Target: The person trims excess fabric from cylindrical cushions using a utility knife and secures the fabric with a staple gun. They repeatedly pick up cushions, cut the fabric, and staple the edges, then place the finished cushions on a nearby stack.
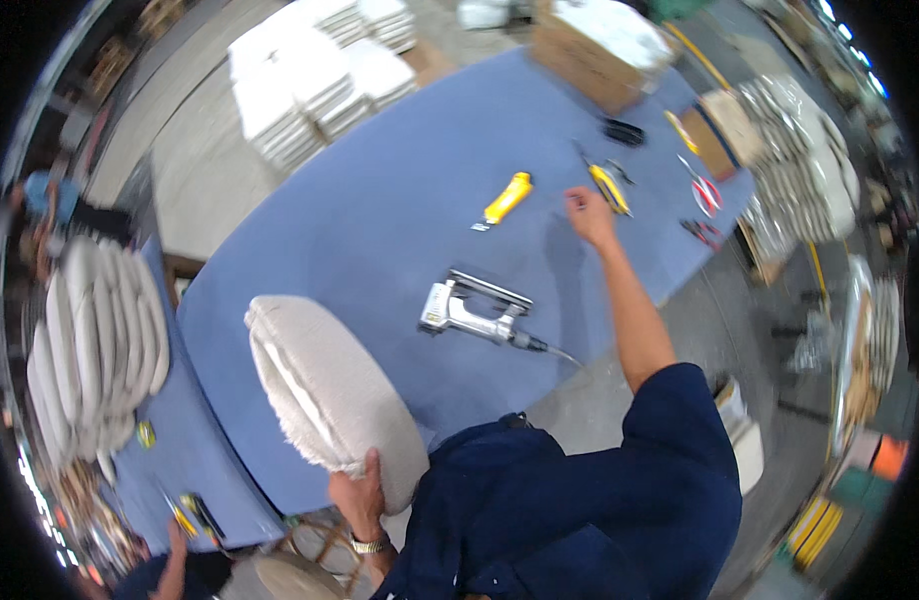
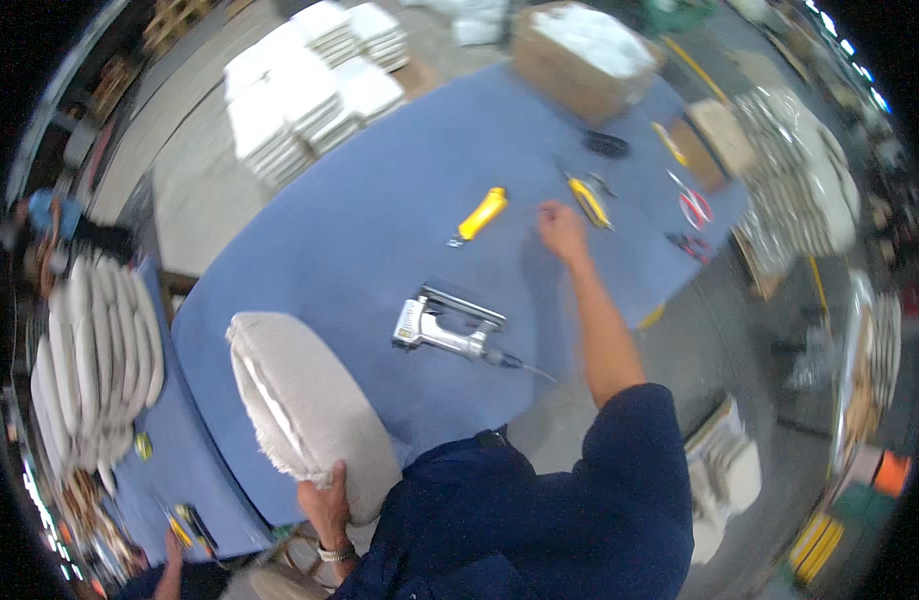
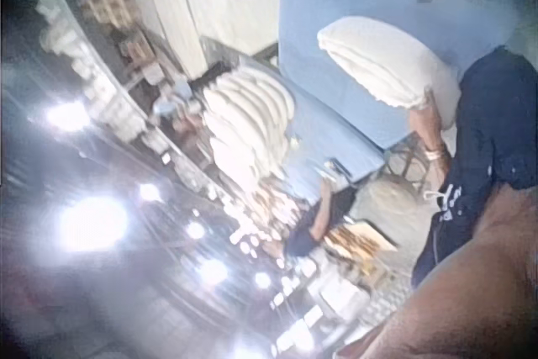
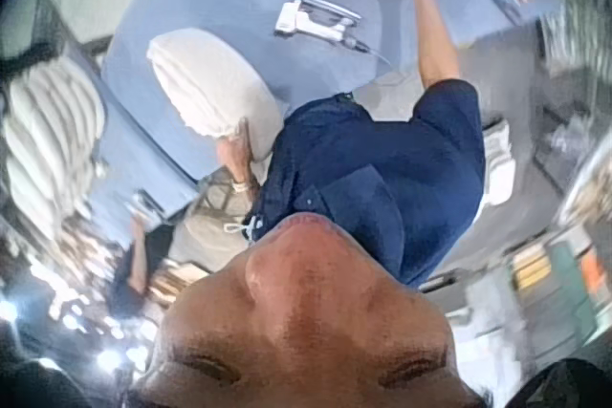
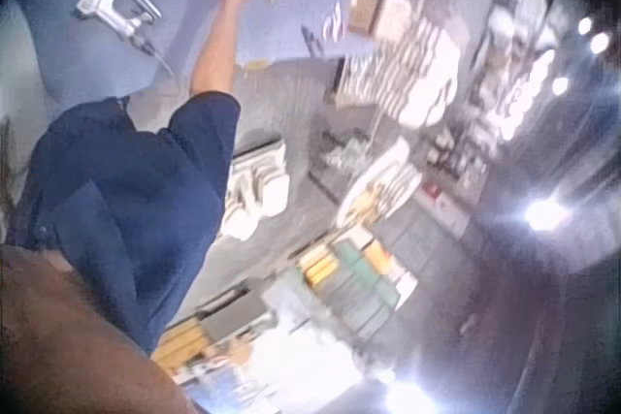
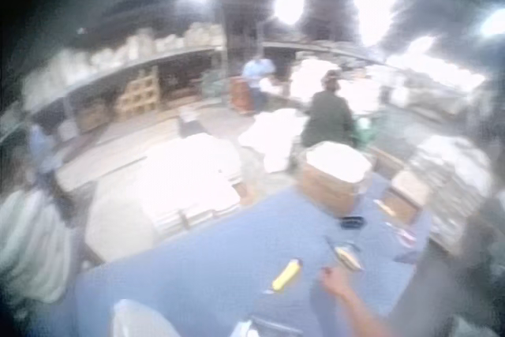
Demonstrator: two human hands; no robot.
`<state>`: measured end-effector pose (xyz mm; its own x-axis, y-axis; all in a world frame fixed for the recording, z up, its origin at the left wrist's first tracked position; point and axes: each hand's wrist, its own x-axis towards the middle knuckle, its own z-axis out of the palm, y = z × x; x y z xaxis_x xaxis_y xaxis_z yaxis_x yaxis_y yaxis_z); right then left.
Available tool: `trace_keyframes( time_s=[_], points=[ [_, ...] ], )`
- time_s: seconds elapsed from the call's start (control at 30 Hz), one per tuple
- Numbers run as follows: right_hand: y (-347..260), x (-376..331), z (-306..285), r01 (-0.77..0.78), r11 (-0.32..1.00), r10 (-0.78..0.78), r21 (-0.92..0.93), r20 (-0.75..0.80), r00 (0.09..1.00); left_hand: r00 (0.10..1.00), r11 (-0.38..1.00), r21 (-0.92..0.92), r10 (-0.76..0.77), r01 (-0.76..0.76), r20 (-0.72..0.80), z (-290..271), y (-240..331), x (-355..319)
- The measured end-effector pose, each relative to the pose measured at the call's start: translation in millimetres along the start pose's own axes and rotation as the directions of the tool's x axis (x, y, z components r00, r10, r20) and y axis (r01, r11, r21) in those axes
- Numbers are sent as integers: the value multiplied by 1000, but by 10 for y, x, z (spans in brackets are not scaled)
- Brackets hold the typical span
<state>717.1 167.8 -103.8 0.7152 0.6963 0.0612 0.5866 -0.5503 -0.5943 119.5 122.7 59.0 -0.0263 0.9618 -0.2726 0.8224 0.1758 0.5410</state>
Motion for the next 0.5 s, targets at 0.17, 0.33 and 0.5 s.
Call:
trace_keyframes(
  time_s=[0.17, 0.33, 0.5],
  points=[
    [-617, 267, 152, 517, 831, -415, -205, 391, 822, 989, 984, 109, -143, 138, 45, 239, 618, -60],
    [-644, 362, 475, 521, 809, -380, -273, 433, 817, 993, 986, 157, -71, 55, 96, 366, 820, -132],
    [-866, 331, 728, 402, 910, -414, 103, 279, 866, 960, 986, -112, -86, 120, 266, 287, 709, -23]
  ],
)
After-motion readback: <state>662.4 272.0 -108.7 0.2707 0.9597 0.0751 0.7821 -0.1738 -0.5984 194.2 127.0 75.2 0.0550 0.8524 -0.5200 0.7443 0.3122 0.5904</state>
